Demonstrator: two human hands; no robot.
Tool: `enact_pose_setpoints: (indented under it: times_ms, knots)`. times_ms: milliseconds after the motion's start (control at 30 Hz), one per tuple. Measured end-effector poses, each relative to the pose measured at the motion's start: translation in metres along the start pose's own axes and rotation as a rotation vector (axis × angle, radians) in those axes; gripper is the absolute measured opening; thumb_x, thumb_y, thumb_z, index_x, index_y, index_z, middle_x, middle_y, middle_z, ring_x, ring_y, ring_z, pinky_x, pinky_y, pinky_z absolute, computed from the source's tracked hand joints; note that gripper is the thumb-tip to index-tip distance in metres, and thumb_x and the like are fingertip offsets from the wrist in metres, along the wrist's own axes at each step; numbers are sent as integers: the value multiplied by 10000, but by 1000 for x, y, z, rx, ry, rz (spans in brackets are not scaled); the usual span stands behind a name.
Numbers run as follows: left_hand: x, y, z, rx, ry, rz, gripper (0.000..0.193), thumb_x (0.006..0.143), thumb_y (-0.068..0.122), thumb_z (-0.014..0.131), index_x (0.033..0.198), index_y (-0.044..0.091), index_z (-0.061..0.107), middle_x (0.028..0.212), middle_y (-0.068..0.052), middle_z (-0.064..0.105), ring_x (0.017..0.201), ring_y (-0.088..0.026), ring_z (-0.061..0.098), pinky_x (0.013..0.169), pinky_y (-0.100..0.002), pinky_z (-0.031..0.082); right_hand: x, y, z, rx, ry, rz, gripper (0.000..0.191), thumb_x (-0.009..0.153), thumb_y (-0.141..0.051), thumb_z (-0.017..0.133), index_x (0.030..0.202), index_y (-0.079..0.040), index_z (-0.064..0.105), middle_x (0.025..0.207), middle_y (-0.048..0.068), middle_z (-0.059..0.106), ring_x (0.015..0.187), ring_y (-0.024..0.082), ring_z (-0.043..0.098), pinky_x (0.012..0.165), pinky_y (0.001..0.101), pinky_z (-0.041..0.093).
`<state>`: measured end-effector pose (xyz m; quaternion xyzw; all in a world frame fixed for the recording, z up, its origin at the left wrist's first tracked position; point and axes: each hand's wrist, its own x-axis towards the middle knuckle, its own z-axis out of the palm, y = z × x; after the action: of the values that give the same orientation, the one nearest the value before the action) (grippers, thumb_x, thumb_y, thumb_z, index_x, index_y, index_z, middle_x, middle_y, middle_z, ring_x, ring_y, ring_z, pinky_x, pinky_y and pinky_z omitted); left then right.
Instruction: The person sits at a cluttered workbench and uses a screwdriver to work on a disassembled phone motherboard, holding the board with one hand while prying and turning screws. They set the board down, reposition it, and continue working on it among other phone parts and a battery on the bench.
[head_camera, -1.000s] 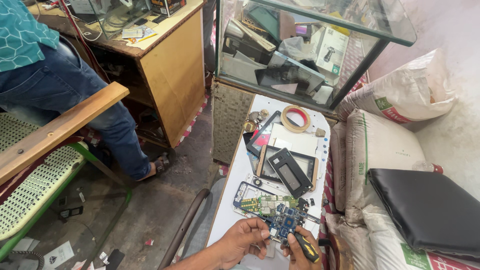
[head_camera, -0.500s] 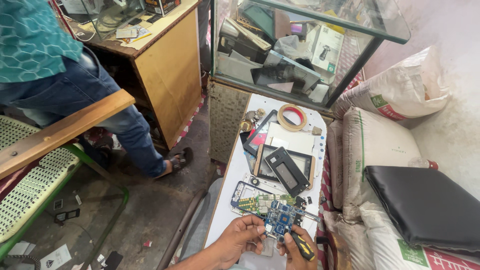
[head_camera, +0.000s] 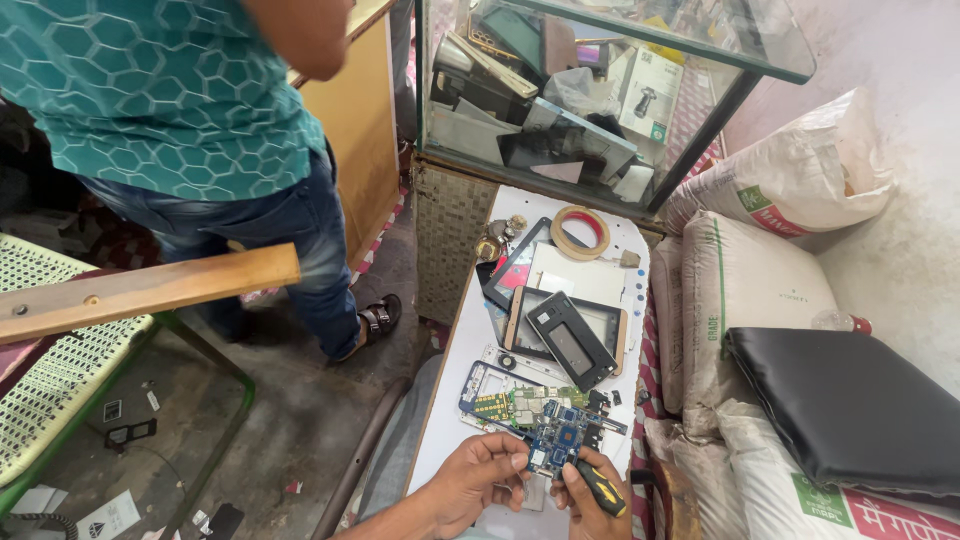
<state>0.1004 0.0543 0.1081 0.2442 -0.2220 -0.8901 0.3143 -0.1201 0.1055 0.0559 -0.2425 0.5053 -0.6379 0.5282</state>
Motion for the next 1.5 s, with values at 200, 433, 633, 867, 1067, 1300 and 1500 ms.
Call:
enact_pose_setpoints:
  times_ms: [200, 433, 633, 867, 1067, 1300, 1500]
  knots:
    - [1, -1, -4, -46, -51, -21, 197, 965, 203, 751, 1064, 57, 662, 921, -57, 699, 744, -157, 698, 641, -309, 592, -2, 1, 1, 15, -16, -11, 374, 856, -1, 703, 1189, 134, 600, 776, 213, 707, 609, 224, 642, 502, 326, 483]
    - [0, -1, -4, -66, -80, -39, 172, 966, 207, 735, 1044, 71, 663, 901, -57, 709, 741, -155, 705, 638, -310, 598, -4, 0, 0, 15, -53, -34, 372, 864, -9, 702, 1187, 145, 600, 787, 206, 708, 616, 203, 637, 507, 308, 490]
    - [0, 0, -5, -31, -110, -33, 175, 982, 216, 736, 1017, 64, 656, 883, -42, 695, 745, -136, 689, 666, -290, 594, -4, -2, 0, -9, -55, -1, 379, 862, -16, 702, 1192, 143, 603, 799, 210, 709, 629, 208, 649, 510, 316, 498]
    - [0, 4, -5, -23, -126, -27, 180, 976, 210, 739, 1007, 51, 659, 857, -45, 693, 735, -137, 687, 662, -284, 593, -2, -1, -2, -16, -33, 32, 391, 850, -13, 697, 1195, 135, 587, 813, 209, 717, 649, 232, 673, 508, 331, 497]
    - [-1, 4, -3, -46, -99, -35, 170, 962, 198, 739, 1011, 56, 660, 857, -54, 699, 739, -143, 697, 648, -295, 600, -4, -4, -2, -40, -13, 56, 403, 852, -30, 710, 1197, 144, 596, 777, 215, 700, 639, 230, 658, 520, 331, 500]
    - [-3, 6, -2, -63, -154, -29, 159, 977, 201, 732, 1005, 75, 637, 879, -51, 694, 747, -136, 691, 682, -297, 603, -8, -9, 2, -12, -37, 33, 409, 844, -40, 706, 1188, 151, 594, 813, 201, 720, 658, 215, 662, 530, 326, 502]
    - [-4, 7, 0, -49, -149, -13, 174, 979, 213, 729, 997, 66, 637, 868, -40, 681, 733, -130, 687, 664, -301, 601, -5, -5, -1, 23, -63, 17, 409, 857, -34, 712, 1204, 145, 589, 785, 213, 710, 638, 218, 653, 541, 323, 505]
